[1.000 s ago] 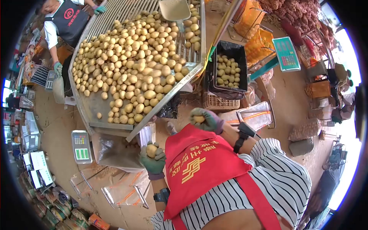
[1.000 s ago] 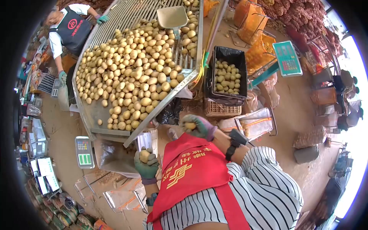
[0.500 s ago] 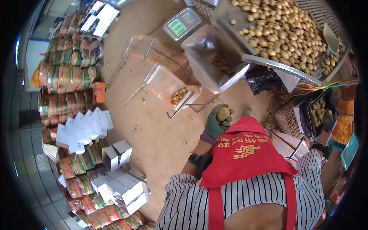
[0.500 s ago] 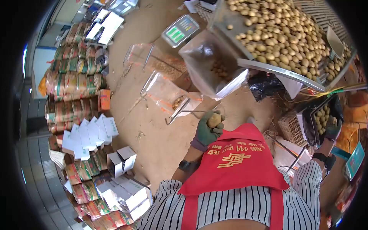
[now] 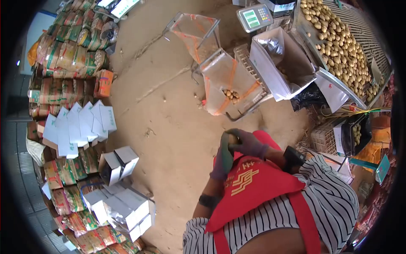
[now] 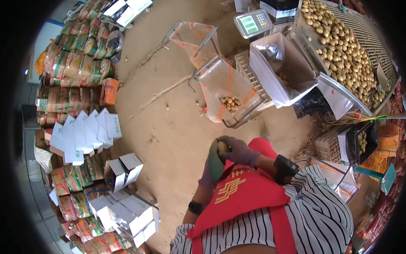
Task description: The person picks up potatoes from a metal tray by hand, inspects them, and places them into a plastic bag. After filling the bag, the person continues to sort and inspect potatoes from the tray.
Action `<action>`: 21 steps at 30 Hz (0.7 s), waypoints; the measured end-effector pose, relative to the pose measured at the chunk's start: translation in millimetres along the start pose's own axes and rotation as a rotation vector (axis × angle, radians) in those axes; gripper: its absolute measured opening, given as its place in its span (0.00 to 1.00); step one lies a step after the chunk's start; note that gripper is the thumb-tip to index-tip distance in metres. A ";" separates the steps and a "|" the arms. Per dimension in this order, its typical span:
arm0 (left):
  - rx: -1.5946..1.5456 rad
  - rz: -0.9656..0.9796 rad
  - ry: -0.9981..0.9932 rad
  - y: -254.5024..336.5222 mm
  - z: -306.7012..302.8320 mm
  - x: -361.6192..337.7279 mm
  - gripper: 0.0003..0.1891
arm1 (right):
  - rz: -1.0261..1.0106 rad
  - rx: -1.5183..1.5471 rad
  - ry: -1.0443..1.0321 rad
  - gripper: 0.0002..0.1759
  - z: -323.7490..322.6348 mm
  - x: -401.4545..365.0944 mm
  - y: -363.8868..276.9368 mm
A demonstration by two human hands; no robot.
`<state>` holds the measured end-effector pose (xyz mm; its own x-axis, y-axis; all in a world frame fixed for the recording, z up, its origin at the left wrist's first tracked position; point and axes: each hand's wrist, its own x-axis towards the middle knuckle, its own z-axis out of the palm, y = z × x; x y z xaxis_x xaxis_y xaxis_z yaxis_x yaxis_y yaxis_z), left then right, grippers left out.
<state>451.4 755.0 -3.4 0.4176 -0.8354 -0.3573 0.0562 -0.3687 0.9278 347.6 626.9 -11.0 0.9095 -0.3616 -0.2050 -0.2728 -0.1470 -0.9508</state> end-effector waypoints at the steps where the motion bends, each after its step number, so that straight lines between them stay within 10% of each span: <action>1: 0.182 0.229 0.027 -8.0 -11.5 1.5 0.23 | 0.017 -0.093 0.006 0.32 5.4 12.4 -2.2; 8: -0.942 -0.210 -0.086 -20.7 -80.3 63.3 0.23 | 0.280 1.255 0.299 0.30 -29.4 51.0 41.6; 14: -0.589 -0.462 -0.151 -39.5 -205.6 146.2 0.21 | -0.055 1.302 0.905 0.14 -64.4 62.7 96.3; 18: -0.477 -0.513 -0.190 -45.3 -287.5 204.1 0.20 | 0.103 1.426 1.401 0.11 -43.7 40.9 62.6; 21: -0.380 -0.490 -0.244 -43.0 -309.4 244.3 0.18 | -0.173 1.508 1.360 0.08 -13.6 -14.6 105.1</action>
<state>831.6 692.9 -97.4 0.0477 -0.6927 -0.7197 0.5213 -0.5973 0.6095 301.4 604.2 -104.8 -0.0778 -0.8510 -0.5194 0.8483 0.2171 -0.4829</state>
